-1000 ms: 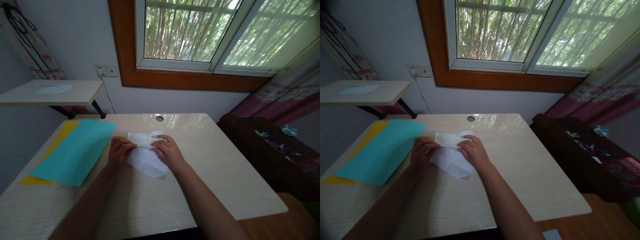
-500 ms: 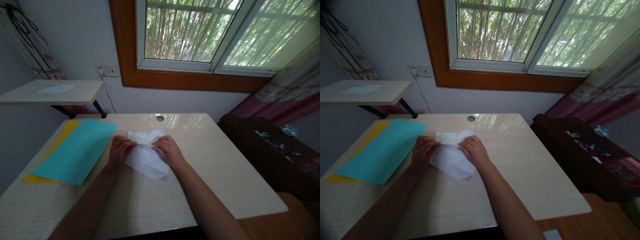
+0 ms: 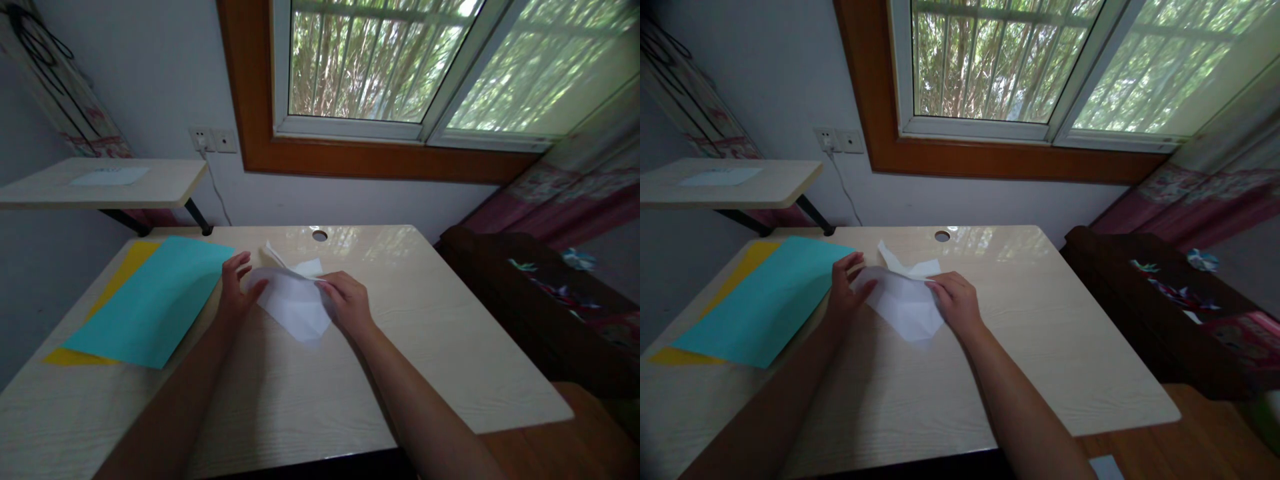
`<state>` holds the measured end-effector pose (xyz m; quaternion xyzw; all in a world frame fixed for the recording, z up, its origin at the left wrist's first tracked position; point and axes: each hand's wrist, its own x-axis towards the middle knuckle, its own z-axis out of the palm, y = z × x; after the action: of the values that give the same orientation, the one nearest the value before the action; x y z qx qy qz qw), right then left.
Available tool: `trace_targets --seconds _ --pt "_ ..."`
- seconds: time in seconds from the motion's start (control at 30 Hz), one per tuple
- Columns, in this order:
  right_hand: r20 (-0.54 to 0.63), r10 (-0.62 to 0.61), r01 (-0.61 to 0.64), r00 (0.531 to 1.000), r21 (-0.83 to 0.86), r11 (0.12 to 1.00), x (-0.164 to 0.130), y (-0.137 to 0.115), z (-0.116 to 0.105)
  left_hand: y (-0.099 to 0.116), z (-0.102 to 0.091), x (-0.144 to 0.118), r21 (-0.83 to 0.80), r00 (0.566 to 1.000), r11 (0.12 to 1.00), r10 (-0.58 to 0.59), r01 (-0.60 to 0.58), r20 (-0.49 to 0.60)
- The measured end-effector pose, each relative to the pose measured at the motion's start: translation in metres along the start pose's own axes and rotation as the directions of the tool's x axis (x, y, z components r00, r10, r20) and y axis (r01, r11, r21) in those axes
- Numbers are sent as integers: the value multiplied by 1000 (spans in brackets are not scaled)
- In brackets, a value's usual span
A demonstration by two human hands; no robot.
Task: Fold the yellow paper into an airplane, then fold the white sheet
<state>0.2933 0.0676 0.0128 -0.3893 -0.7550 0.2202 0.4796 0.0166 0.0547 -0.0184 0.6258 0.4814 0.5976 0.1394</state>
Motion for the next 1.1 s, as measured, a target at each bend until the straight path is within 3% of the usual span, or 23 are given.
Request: trace_targets --seconds 0.17,0.3,0.4,0.53,0.73,1.1 --pt "-51 233 -216 971 220 951 -2 0 4 5 5 1 -196 982 963 -174 186 74" --pt "25 453 -417 891 435 798 -8 8 15 10 6 -1 -346 936 875 -276 338 218" --pt "148 498 -498 855 505 705 -11 11 22 8 4 -6 -364 878 812 -343 456 334" --pt "245 512 -558 823 518 649 -12 7 24 7 3 -12 -401 807 713 -412 575 424" --pt "282 516 -577 809 548 606 -9 6 24 16 7 -7 -438 780 648 -474 623 408" --pt "350 507 -614 788 510 602 -8 12 26 28 6 -1 -343 854 782 -490 520 178"
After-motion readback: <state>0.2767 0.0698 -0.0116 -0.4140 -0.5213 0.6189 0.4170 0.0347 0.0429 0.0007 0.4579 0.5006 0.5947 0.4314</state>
